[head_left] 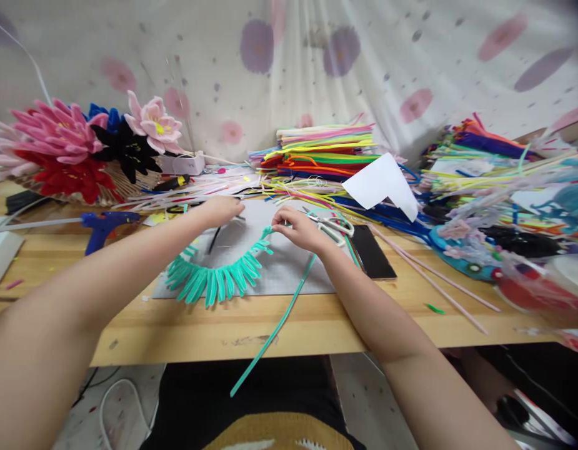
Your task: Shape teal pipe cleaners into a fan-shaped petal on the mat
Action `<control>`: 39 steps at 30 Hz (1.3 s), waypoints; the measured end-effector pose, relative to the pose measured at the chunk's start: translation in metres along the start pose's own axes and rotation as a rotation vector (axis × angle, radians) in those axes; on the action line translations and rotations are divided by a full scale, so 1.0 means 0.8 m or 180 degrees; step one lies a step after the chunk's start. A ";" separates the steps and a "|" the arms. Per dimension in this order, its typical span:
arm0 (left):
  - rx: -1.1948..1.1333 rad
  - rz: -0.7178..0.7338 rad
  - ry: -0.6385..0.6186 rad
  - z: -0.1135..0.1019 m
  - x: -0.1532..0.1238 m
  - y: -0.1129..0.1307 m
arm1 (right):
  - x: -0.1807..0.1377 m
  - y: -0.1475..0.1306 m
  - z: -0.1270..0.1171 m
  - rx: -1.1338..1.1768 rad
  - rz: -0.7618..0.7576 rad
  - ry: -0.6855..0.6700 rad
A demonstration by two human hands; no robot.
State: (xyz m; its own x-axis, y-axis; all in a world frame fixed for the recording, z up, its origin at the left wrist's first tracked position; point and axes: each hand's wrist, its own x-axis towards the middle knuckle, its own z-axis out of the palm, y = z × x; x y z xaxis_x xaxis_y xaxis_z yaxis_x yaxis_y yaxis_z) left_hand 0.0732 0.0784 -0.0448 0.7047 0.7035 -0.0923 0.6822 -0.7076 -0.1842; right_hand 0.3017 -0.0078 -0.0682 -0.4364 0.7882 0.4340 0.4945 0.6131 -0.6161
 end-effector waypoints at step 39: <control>-0.0457 -0.2412 0.0674 0.006 0.032 -0.044 | -0.022 0.045 0.045 -0.0688 0.0670 0.0494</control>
State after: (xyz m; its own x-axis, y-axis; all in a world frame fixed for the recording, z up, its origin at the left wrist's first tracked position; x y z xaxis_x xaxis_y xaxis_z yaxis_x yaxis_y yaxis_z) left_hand 0.0661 0.1218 -0.0449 0.0515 0.9789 0.1978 0.9985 -0.0539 0.0066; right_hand 0.3002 -0.0012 -0.1216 -0.1963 0.8874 0.4172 0.7168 0.4202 -0.5565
